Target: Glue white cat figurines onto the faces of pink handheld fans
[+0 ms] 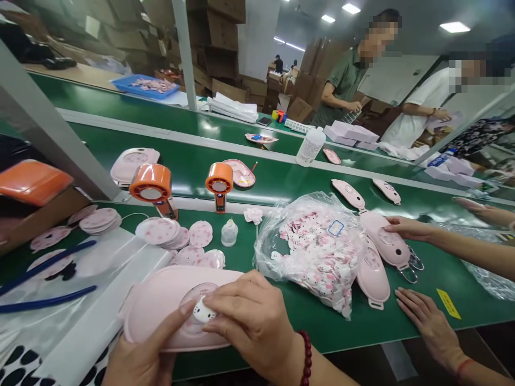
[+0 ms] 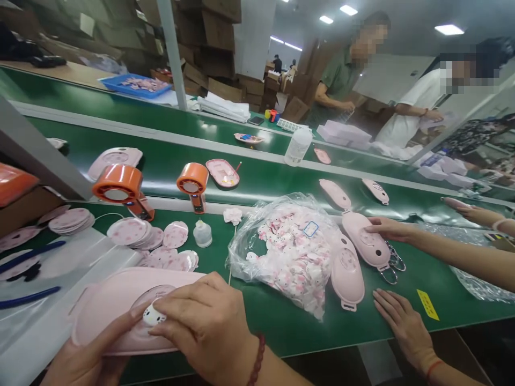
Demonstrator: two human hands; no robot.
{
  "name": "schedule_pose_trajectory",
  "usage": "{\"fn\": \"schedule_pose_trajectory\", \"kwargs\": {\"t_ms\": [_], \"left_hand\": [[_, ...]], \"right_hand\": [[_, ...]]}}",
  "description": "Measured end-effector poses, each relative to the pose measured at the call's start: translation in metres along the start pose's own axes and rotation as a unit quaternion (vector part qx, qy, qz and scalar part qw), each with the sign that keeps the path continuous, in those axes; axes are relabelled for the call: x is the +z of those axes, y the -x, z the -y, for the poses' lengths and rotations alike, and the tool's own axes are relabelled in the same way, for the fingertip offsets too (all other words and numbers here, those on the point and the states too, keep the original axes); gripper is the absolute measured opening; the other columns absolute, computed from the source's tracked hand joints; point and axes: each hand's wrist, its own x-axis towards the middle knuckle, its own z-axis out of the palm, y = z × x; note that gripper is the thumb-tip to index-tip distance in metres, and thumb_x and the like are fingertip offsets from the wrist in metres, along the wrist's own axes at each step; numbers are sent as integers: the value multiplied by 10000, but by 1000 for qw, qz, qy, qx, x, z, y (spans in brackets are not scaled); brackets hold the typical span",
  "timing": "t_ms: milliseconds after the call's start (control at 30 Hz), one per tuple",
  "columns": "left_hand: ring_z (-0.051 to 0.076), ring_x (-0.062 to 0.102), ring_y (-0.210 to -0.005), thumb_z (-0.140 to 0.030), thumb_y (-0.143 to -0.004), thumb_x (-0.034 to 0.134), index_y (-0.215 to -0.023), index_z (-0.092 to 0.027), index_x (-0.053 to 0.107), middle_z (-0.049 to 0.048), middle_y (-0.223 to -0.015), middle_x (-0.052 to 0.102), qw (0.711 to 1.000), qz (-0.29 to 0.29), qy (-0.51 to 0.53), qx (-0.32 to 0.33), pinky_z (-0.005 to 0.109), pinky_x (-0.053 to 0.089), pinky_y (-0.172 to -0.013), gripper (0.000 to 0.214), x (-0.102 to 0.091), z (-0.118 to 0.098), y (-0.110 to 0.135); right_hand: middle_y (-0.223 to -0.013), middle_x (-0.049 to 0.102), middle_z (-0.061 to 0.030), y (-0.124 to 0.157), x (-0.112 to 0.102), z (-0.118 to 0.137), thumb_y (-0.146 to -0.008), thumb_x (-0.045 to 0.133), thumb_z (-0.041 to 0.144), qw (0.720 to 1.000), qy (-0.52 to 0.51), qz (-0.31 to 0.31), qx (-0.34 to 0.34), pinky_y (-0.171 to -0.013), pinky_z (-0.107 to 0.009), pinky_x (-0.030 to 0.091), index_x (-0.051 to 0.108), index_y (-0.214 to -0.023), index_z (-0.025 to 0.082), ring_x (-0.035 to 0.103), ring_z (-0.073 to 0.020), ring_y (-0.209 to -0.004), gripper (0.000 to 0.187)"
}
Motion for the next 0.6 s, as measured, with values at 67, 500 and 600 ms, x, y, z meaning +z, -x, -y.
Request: {"fn": "schedule_pose_trajectory", "kwargs": {"t_ms": [67,500,600], "left_hand": [[351,634,-1205,-342,-465,983,-1262,-276,669,63,-1201,729,1000,0,2,4,359,606,-890,859,-2,1,2],[370,695,-1087,-311,-366,1003,-1051,-229,753,91,-1168,746,998,-44,30,-28,360,640,-811,734,-1,2,4],[353,694,-1097,-324,-335,1010,-1068,-233,743,77,-1179,745,998,-59,24,-15,316,637,-798,786,0,6,4]], "right_hand": [[-1025,801,1,2,4,0,-990,688,266,998,50,11,-32,-784,-301,524,729,-1076,196,718,-133,-862,118],[-1121,767,12,7,5,5,-975,665,224,975,202,42,-79,-714,-301,590,737,-1084,219,629,-180,-848,131],[-1186,749,-33,13,6,4,-967,656,192,960,237,86,-121,-898,-346,608,709,-1176,133,651,-229,-1040,224]]}}
